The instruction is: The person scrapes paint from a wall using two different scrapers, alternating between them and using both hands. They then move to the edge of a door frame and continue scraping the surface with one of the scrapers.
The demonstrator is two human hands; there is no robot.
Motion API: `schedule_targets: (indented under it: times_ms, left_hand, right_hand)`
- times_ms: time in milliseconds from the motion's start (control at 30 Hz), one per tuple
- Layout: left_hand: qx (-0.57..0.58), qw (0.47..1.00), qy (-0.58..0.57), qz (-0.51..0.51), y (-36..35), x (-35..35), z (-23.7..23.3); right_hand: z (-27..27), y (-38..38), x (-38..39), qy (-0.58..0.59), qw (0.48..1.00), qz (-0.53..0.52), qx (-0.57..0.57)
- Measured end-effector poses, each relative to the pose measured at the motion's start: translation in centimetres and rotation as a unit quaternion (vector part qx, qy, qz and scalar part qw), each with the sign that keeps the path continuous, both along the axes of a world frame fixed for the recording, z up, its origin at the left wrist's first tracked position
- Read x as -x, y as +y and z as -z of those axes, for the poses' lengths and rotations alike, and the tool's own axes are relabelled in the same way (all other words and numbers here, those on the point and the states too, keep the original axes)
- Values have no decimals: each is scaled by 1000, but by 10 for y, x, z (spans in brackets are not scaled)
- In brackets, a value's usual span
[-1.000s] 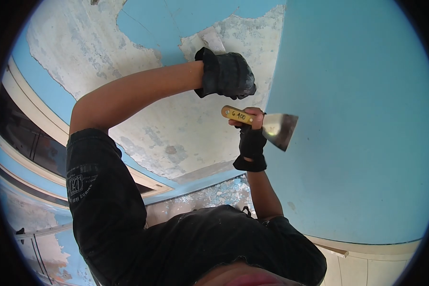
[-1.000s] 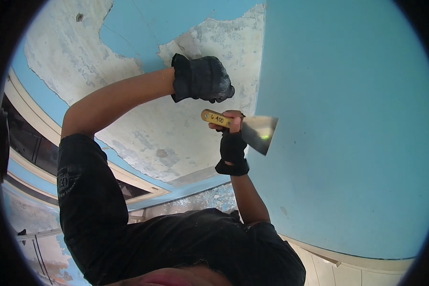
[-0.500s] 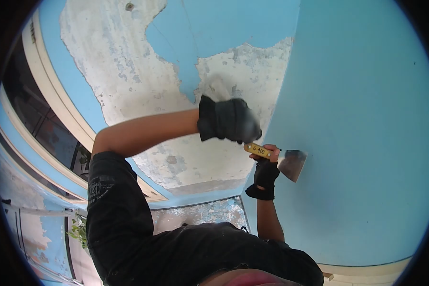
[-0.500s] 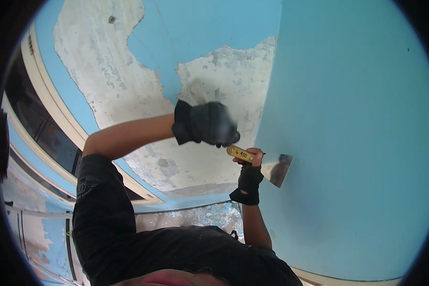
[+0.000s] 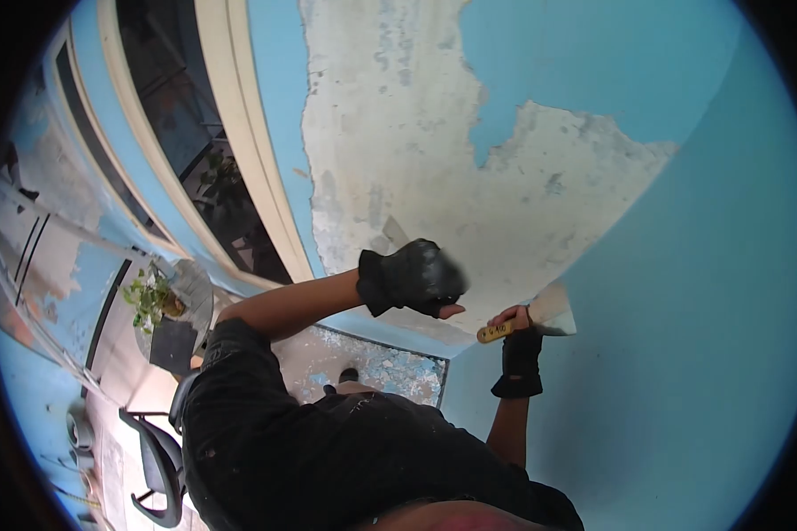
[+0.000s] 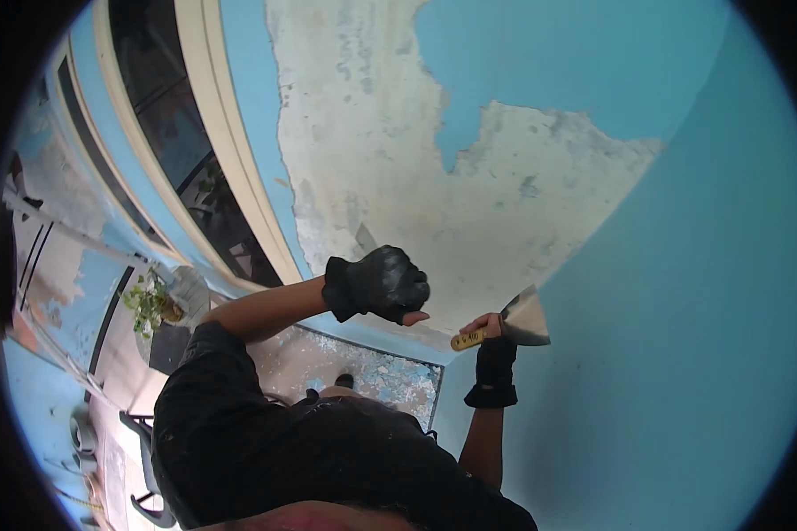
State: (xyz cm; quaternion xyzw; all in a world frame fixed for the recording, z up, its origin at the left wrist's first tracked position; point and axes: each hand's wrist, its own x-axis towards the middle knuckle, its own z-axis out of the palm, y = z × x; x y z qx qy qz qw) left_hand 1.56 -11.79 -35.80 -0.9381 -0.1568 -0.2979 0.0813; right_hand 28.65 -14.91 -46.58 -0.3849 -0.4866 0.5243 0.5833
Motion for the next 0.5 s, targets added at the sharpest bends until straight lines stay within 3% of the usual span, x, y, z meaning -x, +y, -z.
schedule_targets:
  times_ms: [100, 433, 500]
  left_hand:
    - [-13, 997, -31, -64, -14, 32, 8]
    - [-152, 977, -96, -114, -1, 64, -25]
    - [-162, 975, -100, -111, 7, 73, -40]
  right_hand:
    - [9, 0, 8, 6, 995, -42, 91]
    - [22, -4, 50, -43, 996, -26, 70]
    - [26, -4, 53, -192, 977, -38, 79]
